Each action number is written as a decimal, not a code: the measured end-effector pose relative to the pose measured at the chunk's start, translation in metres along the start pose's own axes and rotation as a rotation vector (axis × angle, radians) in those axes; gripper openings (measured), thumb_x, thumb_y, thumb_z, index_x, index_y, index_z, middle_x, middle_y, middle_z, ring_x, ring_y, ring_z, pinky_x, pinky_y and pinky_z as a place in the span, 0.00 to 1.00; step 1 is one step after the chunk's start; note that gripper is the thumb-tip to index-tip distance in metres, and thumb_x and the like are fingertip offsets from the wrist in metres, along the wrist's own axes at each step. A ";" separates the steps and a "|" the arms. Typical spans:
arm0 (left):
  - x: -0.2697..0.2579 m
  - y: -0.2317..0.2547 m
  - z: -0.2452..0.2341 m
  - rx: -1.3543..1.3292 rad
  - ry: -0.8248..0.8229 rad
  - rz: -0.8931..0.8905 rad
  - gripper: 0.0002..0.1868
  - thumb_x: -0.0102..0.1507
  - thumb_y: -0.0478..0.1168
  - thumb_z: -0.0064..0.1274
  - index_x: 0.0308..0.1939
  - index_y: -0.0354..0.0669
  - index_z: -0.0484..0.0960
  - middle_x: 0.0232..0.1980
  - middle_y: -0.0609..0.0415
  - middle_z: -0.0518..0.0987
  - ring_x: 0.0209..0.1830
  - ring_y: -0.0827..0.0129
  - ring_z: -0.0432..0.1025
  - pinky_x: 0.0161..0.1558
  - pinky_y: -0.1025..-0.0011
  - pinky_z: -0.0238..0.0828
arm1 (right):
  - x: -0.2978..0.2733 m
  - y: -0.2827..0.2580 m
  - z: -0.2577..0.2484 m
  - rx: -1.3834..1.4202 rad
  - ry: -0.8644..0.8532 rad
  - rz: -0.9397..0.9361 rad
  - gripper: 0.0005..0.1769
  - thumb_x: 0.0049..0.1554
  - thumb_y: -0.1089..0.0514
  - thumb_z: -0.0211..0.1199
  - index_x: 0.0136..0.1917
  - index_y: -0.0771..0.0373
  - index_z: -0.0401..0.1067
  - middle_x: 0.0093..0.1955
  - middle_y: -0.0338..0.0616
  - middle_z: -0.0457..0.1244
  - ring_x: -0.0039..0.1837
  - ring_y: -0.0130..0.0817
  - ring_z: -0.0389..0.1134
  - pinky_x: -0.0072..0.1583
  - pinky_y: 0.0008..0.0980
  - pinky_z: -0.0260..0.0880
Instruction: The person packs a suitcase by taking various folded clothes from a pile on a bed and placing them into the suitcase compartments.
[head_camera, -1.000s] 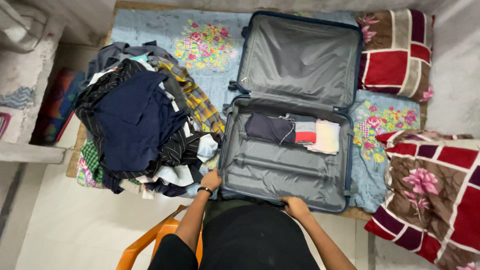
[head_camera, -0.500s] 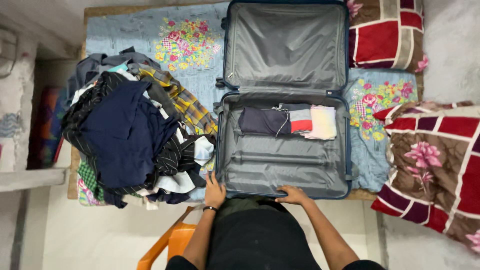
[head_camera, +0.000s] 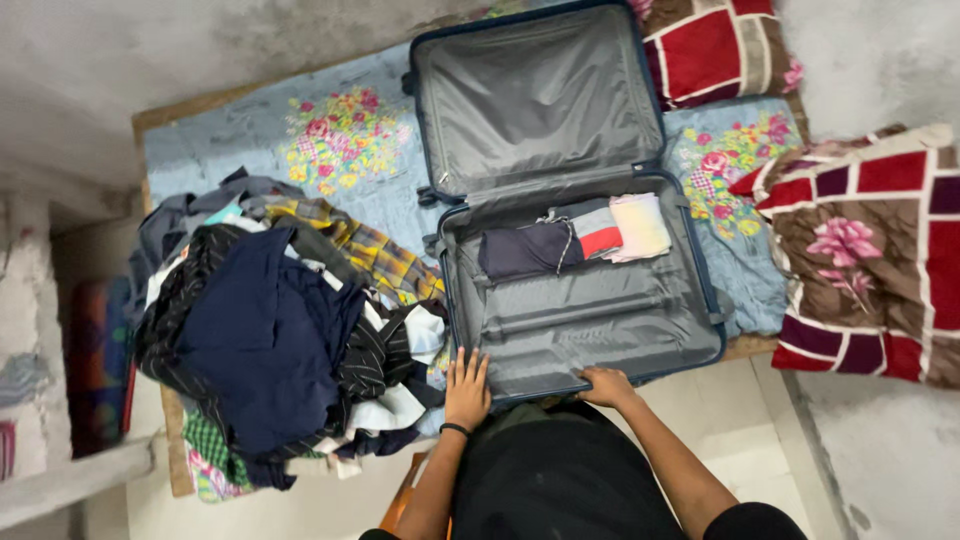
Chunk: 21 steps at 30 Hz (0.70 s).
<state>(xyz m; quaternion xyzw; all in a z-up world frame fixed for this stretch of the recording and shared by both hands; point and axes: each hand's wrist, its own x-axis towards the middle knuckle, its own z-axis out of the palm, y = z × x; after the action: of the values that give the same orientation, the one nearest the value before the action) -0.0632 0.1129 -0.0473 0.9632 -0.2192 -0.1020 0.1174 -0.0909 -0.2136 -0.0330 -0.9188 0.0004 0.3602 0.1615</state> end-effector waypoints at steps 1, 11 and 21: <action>-0.001 -0.002 -0.001 0.005 -0.015 0.028 0.37 0.60 0.44 0.50 0.74 0.45 0.64 0.79 0.47 0.55 0.83 0.44 0.39 0.76 0.45 0.35 | -0.002 -0.004 0.001 0.010 0.012 0.005 0.37 0.49 0.31 0.68 0.66 0.47 0.71 0.72 0.40 0.62 0.73 0.43 0.61 0.70 0.49 0.61; 0.010 -0.018 0.003 -0.058 -0.108 0.190 0.36 0.59 0.49 0.53 0.70 0.43 0.67 0.79 0.44 0.55 0.81 0.43 0.39 0.75 0.41 0.34 | -0.016 -0.016 0.021 0.064 0.302 -0.153 0.31 0.51 0.37 0.68 0.63 0.52 0.73 0.68 0.46 0.63 0.71 0.48 0.62 0.68 0.52 0.59; 0.024 -0.022 0.002 -0.101 -0.094 0.091 0.38 0.59 0.52 0.55 0.71 0.42 0.66 0.79 0.45 0.55 0.81 0.44 0.40 0.73 0.41 0.38 | 0.017 -0.005 0.012 0.323 -0.029 -0.022 0.31 0.50 0.48 0.70 0.67 0.52 0.71 0.66 0.43 0.66 0.69 0.44 0.65 0.69 0.47 0.60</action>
<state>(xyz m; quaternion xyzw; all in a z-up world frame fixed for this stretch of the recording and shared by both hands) -0.0335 0.1205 -0.0587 0.9392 -0.2624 -0.1528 0.1601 -0.0855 -0.2034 -0.0514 -0.8755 0.0459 0.3670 0.3109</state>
